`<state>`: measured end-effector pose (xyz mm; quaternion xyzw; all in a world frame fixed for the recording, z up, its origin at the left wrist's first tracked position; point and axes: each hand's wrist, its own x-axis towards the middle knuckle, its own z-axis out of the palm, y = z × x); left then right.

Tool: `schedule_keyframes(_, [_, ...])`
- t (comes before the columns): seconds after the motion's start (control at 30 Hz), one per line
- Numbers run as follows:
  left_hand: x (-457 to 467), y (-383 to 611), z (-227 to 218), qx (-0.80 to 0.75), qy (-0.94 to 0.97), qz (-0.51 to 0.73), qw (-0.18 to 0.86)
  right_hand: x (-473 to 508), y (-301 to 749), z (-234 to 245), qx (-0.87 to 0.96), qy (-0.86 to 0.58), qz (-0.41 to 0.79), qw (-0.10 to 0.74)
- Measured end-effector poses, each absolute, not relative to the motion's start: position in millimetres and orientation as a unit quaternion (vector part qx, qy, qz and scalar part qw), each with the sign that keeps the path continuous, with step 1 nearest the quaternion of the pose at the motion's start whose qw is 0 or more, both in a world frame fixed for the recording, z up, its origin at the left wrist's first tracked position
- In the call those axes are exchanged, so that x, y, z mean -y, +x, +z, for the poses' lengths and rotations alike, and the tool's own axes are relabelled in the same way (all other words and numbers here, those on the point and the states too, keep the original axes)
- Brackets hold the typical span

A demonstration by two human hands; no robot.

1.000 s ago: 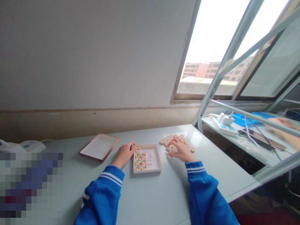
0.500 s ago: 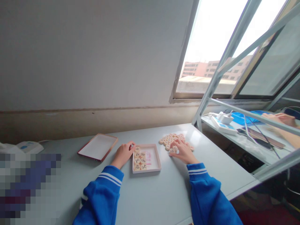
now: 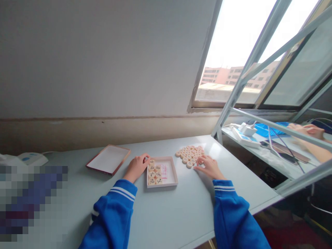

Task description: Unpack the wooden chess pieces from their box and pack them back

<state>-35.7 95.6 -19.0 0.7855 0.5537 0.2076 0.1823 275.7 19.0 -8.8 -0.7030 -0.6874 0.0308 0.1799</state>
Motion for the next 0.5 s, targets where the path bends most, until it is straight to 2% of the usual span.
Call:
schedule_keyframes(0.2, [-94.6,-35.3,-16.4,-0.553,0.786,0.207,0.184,-27.1,232.0,-0.5,0.776,-0.569,0.070,0.261])
schedule_keyframes(0.27, [-92.8,-36.0,-14.7,-0.556,0.789,0.201,0.169,-35.2,204.4,4.5,0.804,-0.540,0.070,0.239])
schedule_keyframes(0.43, [-90.4,-40.6,-14.4,-0.569,0.793,0.187,0.111,-56.2,146.9,10.1,0.866,-0.483,0.046,0.117])
schedule_keyframes(0.5, [-91.5,-41.7,-15.8,-0.571,0.792,0.187,0.106,-61.2,135.8,6.3,0.869,-0.482,0.042,0.102])
